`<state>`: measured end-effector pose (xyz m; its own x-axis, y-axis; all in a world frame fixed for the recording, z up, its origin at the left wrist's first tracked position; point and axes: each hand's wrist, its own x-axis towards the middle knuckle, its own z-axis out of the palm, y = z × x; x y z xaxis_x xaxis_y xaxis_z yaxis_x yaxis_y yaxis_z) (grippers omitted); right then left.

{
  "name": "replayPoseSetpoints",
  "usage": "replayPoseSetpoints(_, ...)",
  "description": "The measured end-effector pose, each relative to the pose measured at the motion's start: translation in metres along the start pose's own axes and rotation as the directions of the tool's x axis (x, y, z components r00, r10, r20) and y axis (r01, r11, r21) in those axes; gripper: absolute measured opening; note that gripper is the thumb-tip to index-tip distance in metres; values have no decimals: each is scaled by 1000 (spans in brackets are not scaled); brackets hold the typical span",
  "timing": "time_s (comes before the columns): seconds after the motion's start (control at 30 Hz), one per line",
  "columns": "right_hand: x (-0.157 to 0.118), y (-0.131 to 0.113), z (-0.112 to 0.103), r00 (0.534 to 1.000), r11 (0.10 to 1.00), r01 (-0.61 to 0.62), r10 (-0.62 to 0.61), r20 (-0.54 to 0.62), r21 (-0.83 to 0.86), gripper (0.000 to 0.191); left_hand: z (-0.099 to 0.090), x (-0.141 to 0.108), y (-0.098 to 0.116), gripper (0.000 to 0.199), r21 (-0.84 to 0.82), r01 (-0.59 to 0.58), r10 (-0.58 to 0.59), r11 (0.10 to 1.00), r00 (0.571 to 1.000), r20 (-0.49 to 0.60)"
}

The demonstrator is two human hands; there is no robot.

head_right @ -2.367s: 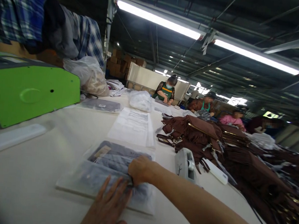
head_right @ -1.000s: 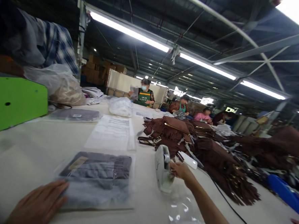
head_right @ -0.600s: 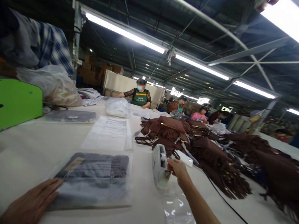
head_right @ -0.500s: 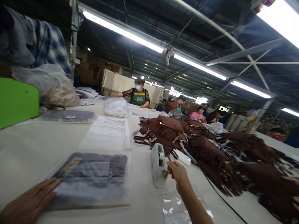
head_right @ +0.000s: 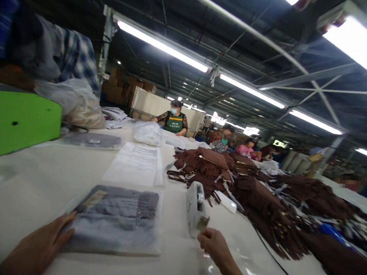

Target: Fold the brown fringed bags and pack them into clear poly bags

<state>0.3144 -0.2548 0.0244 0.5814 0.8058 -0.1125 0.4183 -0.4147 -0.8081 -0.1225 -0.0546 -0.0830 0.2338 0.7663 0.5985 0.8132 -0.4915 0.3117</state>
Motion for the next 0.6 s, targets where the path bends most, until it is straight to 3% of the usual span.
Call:
replayPoseSetpoints(0.07,-5,-38,22,975,986,158,-148,165,-46,10,-18,-1,16,41,38,-7,4,999,997,72)
replayPoseSetpoints(0.1,-9,-61,37,925,958,277,-247,288,-68,11,-25,-2,22,40,56,2,-8,998,996,94)
replayPoseSetpoints(0.17,-17,-113,71,775,891,451,-366,516,-46,14,-33,-4,32,38,68,-4,-5,998,990,137)
replayPoseSetpoints(0.2,-21,-138,89,702,865,500,-391,596,-22,24,-34,-5,34,37,76,-1,-10,997,989,145)
replayPoseSetpoints(0.27,-26,-182,126,563,810,587,-391,728,-19,39,-33,-7,36,34,79,0,-11,997,990,137)
replayPoseSetpoints(0.33,-24,-215,161,440,718,694,-370,818,-49,40,-31,-10,35,31,75,-2,-6,997,994,111)
replayPoseSetpoints(0.4,-17,-238,194,332,553,827,-334,882,-102,36,-29,-12,35,30,72,-6,0,997,996,87)
replayPoseSetpoints(0.47,-7,-253,224,251,301,939,-273,929,-165,33,-29,-12,36,32,72,0,-6,997,996,87)
replayPoseSetpoints(0.53,2,-263,251,214,70,977,-214,953,-203,28,-30,-11,37,36,62,13,-20,998,993,120)
replayPoseSetpoints(0.6,9,-268,272,205,-46,976,-159,966,-215,23,-32,-10,39,37,39,31,-36,999,987,156)
